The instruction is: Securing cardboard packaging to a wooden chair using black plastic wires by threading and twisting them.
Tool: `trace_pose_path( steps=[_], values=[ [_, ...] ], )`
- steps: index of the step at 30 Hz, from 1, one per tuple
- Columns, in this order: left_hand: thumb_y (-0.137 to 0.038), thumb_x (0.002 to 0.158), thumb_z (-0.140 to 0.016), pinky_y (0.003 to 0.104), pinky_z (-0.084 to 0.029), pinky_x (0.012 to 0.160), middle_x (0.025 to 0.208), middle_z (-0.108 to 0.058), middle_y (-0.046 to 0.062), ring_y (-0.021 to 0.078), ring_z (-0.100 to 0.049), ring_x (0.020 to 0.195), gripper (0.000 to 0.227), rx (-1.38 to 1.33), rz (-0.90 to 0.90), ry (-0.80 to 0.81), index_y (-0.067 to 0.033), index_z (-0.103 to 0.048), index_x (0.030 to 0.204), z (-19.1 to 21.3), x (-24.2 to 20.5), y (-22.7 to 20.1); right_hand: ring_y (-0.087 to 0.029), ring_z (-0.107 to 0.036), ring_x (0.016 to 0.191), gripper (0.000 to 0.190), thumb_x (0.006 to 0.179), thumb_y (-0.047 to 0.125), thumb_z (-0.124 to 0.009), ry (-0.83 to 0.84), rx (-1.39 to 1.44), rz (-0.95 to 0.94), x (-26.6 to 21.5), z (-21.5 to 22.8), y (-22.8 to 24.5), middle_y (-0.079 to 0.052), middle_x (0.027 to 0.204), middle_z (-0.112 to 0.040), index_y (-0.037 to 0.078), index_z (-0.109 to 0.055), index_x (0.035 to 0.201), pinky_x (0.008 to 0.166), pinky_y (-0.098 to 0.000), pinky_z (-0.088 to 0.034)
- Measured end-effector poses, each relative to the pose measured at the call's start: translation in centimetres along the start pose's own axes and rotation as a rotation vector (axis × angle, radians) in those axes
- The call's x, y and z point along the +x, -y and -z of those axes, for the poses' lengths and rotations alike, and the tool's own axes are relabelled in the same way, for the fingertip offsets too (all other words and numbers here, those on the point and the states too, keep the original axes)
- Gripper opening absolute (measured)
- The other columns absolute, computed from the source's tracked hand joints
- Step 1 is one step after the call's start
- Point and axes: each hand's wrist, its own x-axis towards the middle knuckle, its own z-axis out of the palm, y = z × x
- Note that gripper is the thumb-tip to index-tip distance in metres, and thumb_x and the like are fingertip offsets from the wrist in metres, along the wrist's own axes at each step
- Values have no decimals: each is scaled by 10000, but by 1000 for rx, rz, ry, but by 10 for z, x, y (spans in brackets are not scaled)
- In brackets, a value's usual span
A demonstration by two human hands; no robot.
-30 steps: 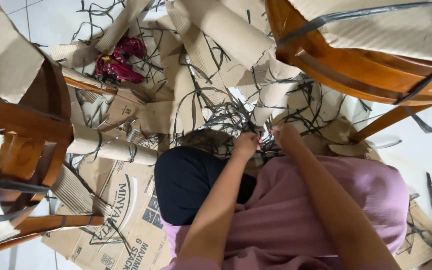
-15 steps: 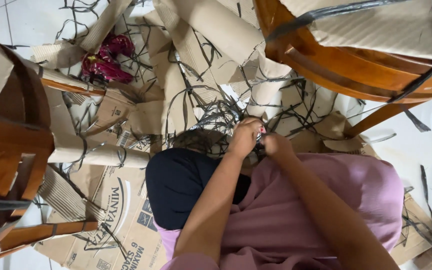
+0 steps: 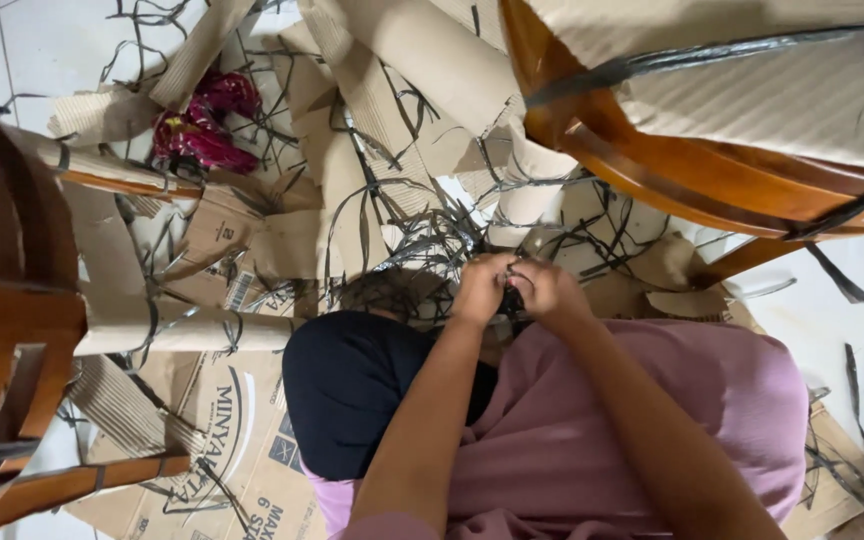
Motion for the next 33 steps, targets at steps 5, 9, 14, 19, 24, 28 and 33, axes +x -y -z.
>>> trace_pose_path(
  steps=[5,9,14,19,24,28,33],
  values=[
    [-186,1025,-551,551,-523,864,886,-721,183,437,-699,929,116,6,134,34,-117,-617,1090,12,0,-8,-334,-719,871,419,1020,586,-465,-180,-11,148,10,5,8,-45,1014,-694,230,-668,1107,728,-440,-588],
    [-214,1025,-556,530,-538,829,830,-724,162,425,-707,907,79,-45,152,-14,-171,-587,1083,31,-5,-29,-300,-724,776,341,1027,501,-539,-255,40,201,13,-27,-25,-14,875,-718,208,-708,1073,703,-389,-604],
    [-247,958,-696,466,-568,799,820,-736,115,383,-727,858,121,-100,252,-258,-149,-647,907,35,11,-27,-320,-671,670,144,1023,281,-630,-319,121,314,21,-15,-7,-35,767,-642,197,-746,1039,627,-374,-574],
    [-328,902,-784,443,-579,794,836,-696,92,352,-724,866,226,-96,272,-362,-133,-672,880,28,18,-11,-250,-659,682,233,1010,185,-572,-271,11,339,19,-16,-6,-11,771,-600,285,-761,1102,650,-344,-573],
    [-290,1012,-636,483,-573,846,920,-706,130,386,-716,950,142,-86,431,-316,-148,-646,1016,59,21,-60,-342,-648,707,156,1017,251,-615,-225,149,261,21,-30,-21,-99,738,-606,160,-737,980,649,-407,-547],
    [-316,1039,-589,504,-573,879,1004,-690,110,394,-712,984,156,-52,564,-318,-166,-628,1046,33,15,-15,-393,-670,778,349,1020,457,-595,-136,266,116,25,-78,-66,-145,779,-666,143,-746,1008,730,-462,-557],
    [-403,910,-635,308,-629,563,713,-727,45,207,-741,650,254,-516,924,66,-213,-798,950,-13,-7,10,-224,-664,668,232,957,73,-691,26,644,-375,28,-46,-26,-215,717,-685,-39,-709,1160,628,-387,-565]
  ],
)
